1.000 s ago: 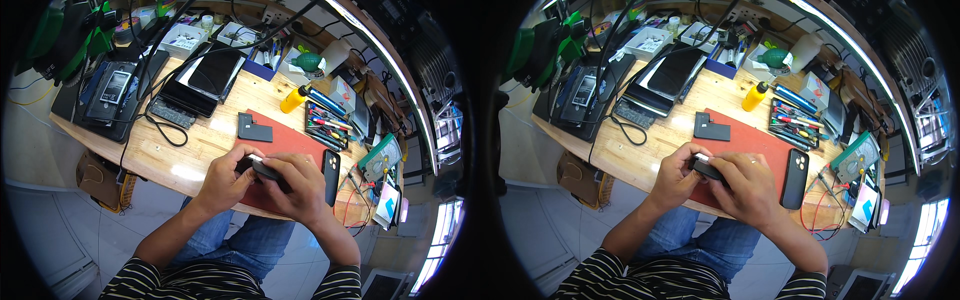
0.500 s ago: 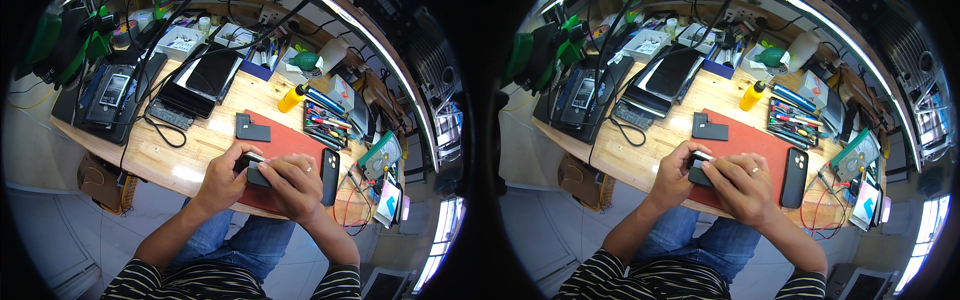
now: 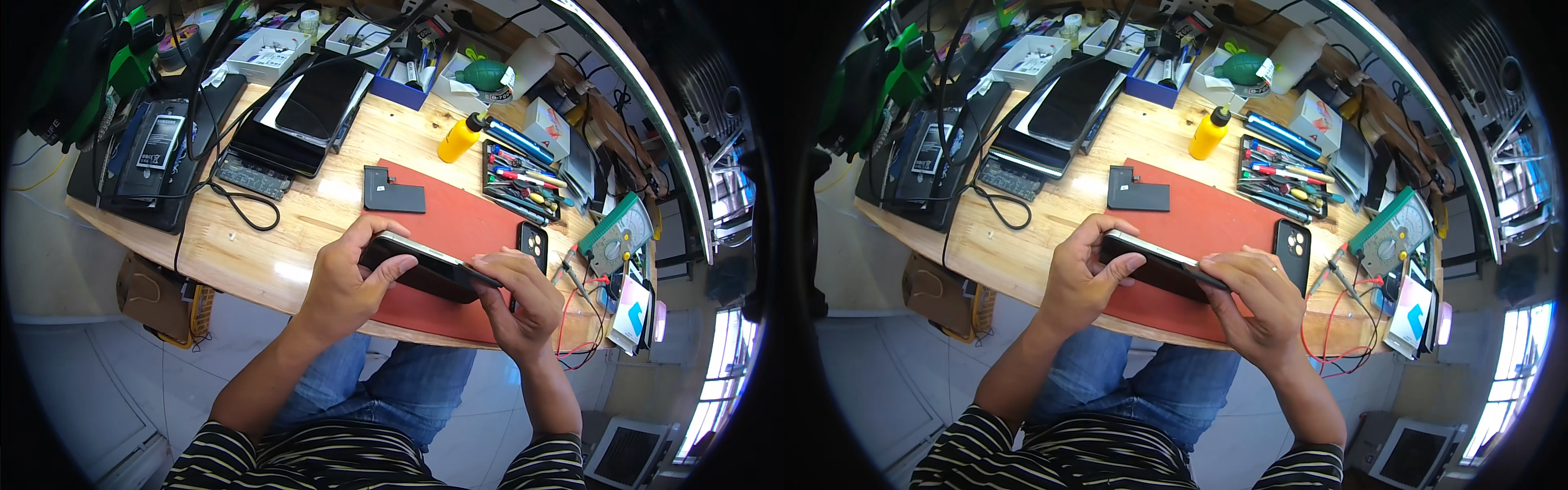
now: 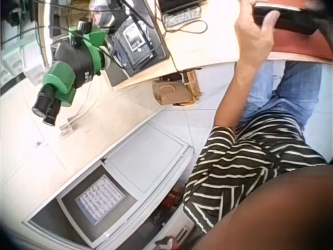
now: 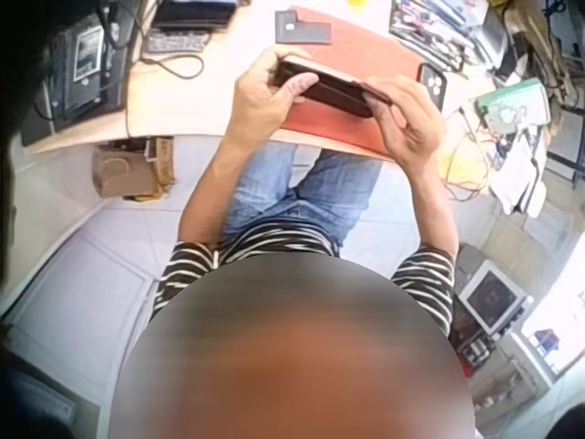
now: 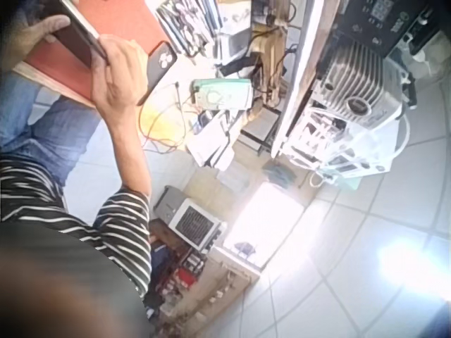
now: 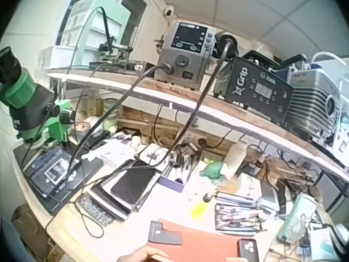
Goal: The person applies adhesive from a yellow bottle along the edge of a smartphone and presses a black rectangular component onto the adhesive. The person repeats this process along the phone's perimeter, smoothing the component into place.
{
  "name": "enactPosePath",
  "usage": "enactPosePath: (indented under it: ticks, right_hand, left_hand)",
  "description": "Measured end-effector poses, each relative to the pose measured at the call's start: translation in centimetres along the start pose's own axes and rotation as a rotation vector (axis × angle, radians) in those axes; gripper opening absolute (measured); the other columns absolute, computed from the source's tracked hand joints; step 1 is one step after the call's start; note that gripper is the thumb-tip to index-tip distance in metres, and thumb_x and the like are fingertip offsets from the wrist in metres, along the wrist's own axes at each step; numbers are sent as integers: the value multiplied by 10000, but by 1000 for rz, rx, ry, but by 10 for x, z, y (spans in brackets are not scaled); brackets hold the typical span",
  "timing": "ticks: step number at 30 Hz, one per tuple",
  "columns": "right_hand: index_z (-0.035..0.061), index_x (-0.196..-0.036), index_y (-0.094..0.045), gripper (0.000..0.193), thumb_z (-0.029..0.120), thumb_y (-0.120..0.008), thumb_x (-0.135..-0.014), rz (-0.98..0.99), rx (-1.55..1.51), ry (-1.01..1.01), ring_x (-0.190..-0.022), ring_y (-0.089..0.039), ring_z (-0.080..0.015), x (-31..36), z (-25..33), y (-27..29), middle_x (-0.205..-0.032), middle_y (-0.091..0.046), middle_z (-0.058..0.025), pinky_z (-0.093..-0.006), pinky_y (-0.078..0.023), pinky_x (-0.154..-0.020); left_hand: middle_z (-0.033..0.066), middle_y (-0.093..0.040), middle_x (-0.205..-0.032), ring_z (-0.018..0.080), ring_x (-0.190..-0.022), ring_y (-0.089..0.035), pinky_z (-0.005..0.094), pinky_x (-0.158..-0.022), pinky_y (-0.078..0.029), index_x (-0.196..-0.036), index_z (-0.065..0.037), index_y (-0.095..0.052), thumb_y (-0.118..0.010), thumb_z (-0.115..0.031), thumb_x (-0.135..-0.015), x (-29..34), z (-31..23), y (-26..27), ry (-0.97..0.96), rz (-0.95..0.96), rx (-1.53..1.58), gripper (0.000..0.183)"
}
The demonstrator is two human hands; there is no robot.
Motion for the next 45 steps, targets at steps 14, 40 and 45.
enactPosePath:
  ticks: [14,40,45]
  right_hand:
    - [-30,-1096,-759,261,-69,-788,-840,-9,12,29,-961,-761,-277,7,4,3,-1046,-773,-168,-374,-593,-894]
    - [9,-1198,-728,532,-79,-770,-675,100,134,47,-905,-697,-305,8,12,-4,-1052,-689,-149,-392,-573,-772]
    - [11,-1183,-728,502,-81,-767,-691,94,71,10,-897,-694,-307,7,8,-4,-1045,-686,-153,-395,-571,-761]
  left_hand:
    - [51,-693,-1046,79,-931,-685,215,-739,-629,-1235,-14,-601,-755,-97,-986,0,4,-2,50,56,12,304]
    - [64,-708,-961,85,-879,-691,232,-736,-593,-1133,-3,-621,-806,-79,-941,2,-5,-2,-12,21,-8,278]
    - [68,-713,-977,92,-890,-702,234,-724,-604,-1133,-1,-625,-811,-80,-934,2,-5,-1,-16,19,-3,284]
Point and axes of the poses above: each hand's wrist, its own x-axis away from the middle knuckle, its own y-axis out of the back of the hand, z = x × y, the point moved 9 cm from there along -x, towards the middle knuckle
